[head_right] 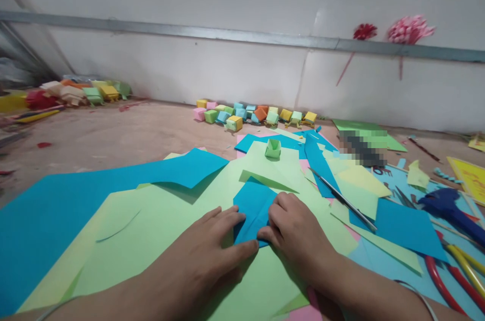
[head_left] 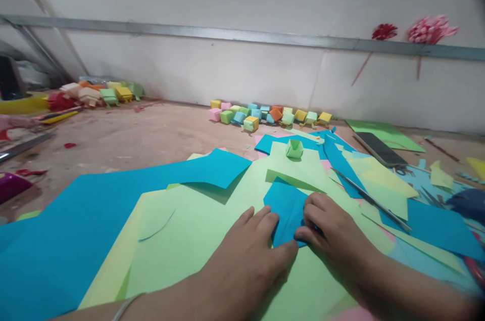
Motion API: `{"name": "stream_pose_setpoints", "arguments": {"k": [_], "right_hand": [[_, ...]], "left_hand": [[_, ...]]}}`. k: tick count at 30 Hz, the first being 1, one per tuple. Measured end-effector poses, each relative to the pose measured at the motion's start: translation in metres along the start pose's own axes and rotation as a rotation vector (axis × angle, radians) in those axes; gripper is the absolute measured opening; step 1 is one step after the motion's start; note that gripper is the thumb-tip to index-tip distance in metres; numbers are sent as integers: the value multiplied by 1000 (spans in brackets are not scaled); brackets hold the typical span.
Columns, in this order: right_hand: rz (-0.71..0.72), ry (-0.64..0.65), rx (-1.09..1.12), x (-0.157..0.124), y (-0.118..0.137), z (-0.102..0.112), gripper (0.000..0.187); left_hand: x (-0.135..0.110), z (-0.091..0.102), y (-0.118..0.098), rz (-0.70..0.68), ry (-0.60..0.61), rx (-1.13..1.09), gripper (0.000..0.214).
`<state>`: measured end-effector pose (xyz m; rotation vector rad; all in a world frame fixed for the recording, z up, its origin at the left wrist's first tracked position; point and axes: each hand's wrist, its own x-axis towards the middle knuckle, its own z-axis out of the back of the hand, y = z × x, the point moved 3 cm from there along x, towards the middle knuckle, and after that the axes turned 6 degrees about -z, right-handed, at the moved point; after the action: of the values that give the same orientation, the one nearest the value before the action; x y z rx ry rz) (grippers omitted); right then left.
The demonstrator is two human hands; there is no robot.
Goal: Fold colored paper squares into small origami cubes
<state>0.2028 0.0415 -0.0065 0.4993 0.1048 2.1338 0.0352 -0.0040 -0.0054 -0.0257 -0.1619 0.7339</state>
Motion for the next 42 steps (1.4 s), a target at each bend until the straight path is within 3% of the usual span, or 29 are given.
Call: {"name": "stream_pose_setpoints", "arguments": {"k": [10, 20, 28, 33, 35, 42], "right_hand": [[-6, 8, 27, 1, 2, 3, 29], [-135, 233, 175, 5, -7, 13, 29], [-182, 370, 237, 9, -25, 24, 26], [-220, 425, 289, 12, -26, 23, 24], [-233, 456, 303, 12, -27, 23, 25], [-276, 482, 331, 14, -25, 25, 26]], "left_hand": [[-3, 1, 1, -19, -27, 0, 30], [-1, 5, 2, -33, -36, 14, 34], [0, 8, 0, -8, 46, -20, 31], [1, 2, -9, -12, 108, -41, 71], [-1, 0, -9, -9, 113, -38, 77], [-5, 17, 2, 10, 149, -96, 39]]}}
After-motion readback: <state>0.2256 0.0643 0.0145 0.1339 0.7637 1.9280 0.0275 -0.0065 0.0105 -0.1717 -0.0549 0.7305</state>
